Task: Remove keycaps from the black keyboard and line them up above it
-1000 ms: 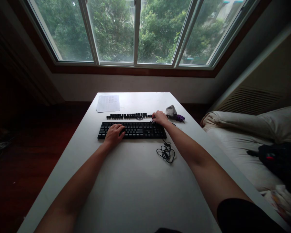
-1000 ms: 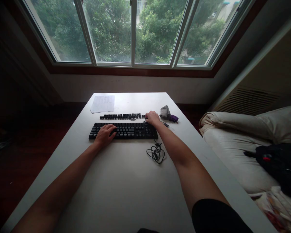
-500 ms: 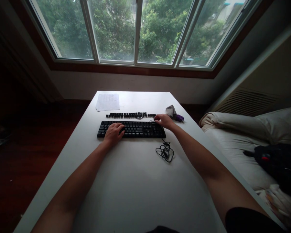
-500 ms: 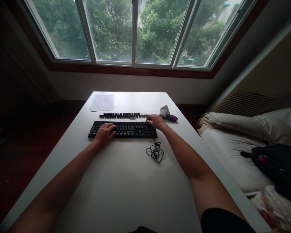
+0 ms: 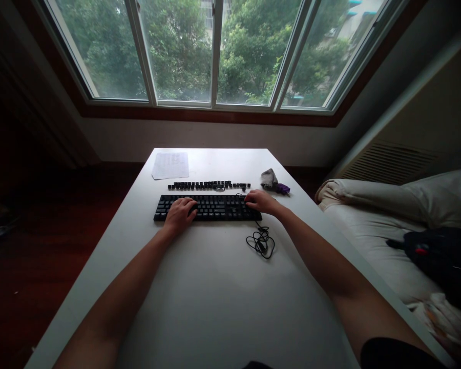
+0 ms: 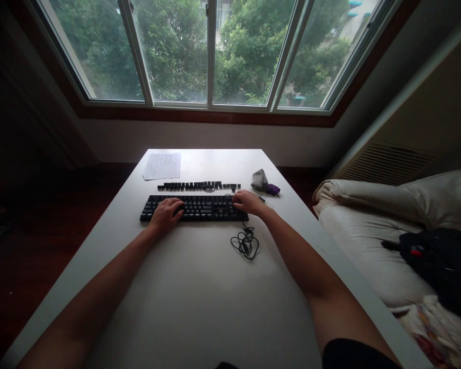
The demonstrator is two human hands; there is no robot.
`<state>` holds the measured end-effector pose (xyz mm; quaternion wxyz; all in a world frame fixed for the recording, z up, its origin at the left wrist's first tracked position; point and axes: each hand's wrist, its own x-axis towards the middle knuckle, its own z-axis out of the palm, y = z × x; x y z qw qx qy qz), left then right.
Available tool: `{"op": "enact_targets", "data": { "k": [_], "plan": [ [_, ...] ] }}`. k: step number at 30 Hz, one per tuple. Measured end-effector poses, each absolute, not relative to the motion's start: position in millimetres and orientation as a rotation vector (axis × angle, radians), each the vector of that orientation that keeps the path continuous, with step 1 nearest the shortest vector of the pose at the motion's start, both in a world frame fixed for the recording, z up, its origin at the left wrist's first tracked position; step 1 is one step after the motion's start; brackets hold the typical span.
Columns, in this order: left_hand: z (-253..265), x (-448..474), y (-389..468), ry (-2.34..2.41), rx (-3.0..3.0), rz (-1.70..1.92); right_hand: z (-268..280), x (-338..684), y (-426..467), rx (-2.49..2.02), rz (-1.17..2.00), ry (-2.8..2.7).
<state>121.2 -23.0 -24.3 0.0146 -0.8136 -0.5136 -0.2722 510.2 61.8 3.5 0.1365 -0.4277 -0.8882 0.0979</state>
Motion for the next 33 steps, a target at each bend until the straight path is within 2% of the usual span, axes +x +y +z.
{"op": "enact_targets", "data": {
  "k": [12, 18, 26, 33],
  "plan": [
    [-27, 121, -21, -1.588, -2.530, -0.856, -1, 514, 61, -1.250, 0.232, -2.593],
    [-28, 121, -21, -1.579, -2.527, -0.871, -2, 513, 61, -1.349, 0.438, -2.400],
    [-24, 122, -22, -1.576, -2.541, -0.854, -18, 494, 79, -1.718, 0.142, -2.046],
    [-25, 122, -22, -1.584, -2.534, -0.849, -21, 468, 79, -1.988, 0.155, -2.068]
  ]
}}
